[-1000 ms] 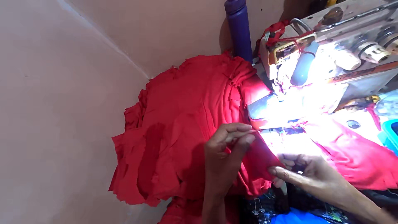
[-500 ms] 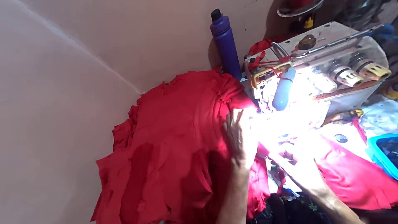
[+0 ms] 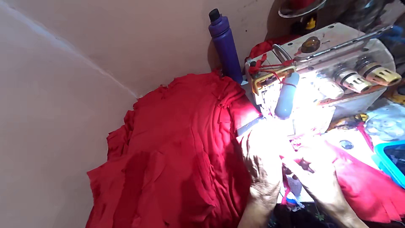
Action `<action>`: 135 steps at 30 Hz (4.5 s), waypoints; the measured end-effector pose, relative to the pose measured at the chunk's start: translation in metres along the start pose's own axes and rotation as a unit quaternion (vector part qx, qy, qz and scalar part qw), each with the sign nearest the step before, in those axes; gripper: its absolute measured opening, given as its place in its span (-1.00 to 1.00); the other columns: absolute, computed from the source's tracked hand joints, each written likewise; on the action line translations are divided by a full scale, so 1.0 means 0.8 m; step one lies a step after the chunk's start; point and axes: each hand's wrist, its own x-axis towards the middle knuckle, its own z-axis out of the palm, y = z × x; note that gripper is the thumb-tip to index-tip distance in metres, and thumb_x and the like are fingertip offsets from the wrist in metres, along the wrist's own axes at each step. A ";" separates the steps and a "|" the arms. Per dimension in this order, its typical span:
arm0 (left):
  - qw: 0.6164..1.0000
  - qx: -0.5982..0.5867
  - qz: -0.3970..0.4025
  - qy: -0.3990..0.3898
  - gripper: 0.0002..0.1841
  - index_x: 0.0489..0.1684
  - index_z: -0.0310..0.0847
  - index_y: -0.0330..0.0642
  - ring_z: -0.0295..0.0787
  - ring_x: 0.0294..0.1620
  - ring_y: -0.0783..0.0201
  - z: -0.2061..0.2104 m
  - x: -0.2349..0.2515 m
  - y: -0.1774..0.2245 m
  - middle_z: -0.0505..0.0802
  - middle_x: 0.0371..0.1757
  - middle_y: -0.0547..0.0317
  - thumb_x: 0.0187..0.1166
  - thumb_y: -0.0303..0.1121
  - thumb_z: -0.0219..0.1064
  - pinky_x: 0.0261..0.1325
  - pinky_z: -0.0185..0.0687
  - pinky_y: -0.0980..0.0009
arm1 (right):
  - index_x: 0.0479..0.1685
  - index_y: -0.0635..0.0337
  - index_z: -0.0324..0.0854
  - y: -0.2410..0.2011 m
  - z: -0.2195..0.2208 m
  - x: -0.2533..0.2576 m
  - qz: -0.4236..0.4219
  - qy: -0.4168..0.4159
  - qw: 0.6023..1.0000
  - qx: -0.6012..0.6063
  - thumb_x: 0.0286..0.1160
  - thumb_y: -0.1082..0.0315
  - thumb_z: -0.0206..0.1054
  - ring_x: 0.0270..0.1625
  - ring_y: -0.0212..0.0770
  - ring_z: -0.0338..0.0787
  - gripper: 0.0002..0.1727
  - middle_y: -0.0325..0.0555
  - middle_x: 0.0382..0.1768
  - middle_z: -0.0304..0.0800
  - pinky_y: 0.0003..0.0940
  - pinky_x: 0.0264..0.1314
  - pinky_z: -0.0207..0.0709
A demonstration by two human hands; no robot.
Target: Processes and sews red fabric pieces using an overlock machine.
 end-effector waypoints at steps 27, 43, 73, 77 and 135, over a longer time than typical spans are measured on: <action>0.970 -0.227 -0.016 -0.082 -0.78 0.10 0.78 -0.30 0.80 0.08 0.19 -0.151 0.031 -0.108 0.85 0.14 -0.01 0.59 -0.47 0.36 0.15 0.72 0.26 | -0.29 0.11 0.72 -0.028 0.006 -0.045 -0.047 -0.232 0.971 0.024 0.53 0.20 0.36 -0.44 -0.79 0.64 -0.82 -0.59 -0.48 0.72 -0.82 -0.38 0.55; 0.979 -0.080 -0.178 0.056 -0.80 -0.05 0.76 -0.34 0.72 -0.30 0.32 -0.211 0.019 -0.261 0.84 -0.27 0.03 0.69 -0.39 0.28 -0.11 0.60 0.34 | -0.04 0.10 0.72 -0.052 0.204 -0.101 -0.608 -0.226 0.733 -0.205 0.60 0.50 0.13 -0.14 0.05 0.77 -0.76 0.03 -0.05 0.82 -0.15 -0.21 0.54; 0.957 -0.244 -0.150 0.038 -0.73 0.11 0.59 -0.21 0.58 -0.24 0.50 -0.237 0.003 -0.237 0.70 -0.13 0.20 0.82 -0.20 0.11 -0.16 0.50 0.56 | -0.07 0.10 0.77 -0.099 0.161 -0.072 -0.406 -0.364 0.838 -0.001 0.70 0.34 0.09 0.08 -0.18 0.76 -0.72 -0.07 -0.03 0.86 -0.30 0.18 0.53; 0.947 -0.309 -0.085 -0.011 -0.87 -0.03 0.65 -0.09 0.50 -0.58 0.67 -0.254 0.003 -0.189 0.71 -0.43 0.41 0.74 -0.29 0.23 -0.54 0.41 0.74 | -0.12 0.24 0.77 -0.136 0.155 -0.041 -0.333 -0.299 0.892 0.066 0.63 0.40 0.19 -0.14 -0.66 0.76 -0.79 -0.29 -0.27 0.85 -0.72 0.04 0.62; 0.991 -0.121 0.039 -0.045 -0.91 -0.20 0.79 -0.23 0.75 -0.11 0.08 -0.010 0.066 -0.058 0.84 -0.18 0.02 0.43 -0.49 0.47 -0.04 0.54 0.06 | -0.22 0.22 0.75 -0.014 0.021 0.023 0.056 -0.090 0.993 0.052 0.54 0.28 0.41 -0.44 -0.66 0.75 -0.83 -0.46 -0.47 0.76 -0.69 -0.31 0.70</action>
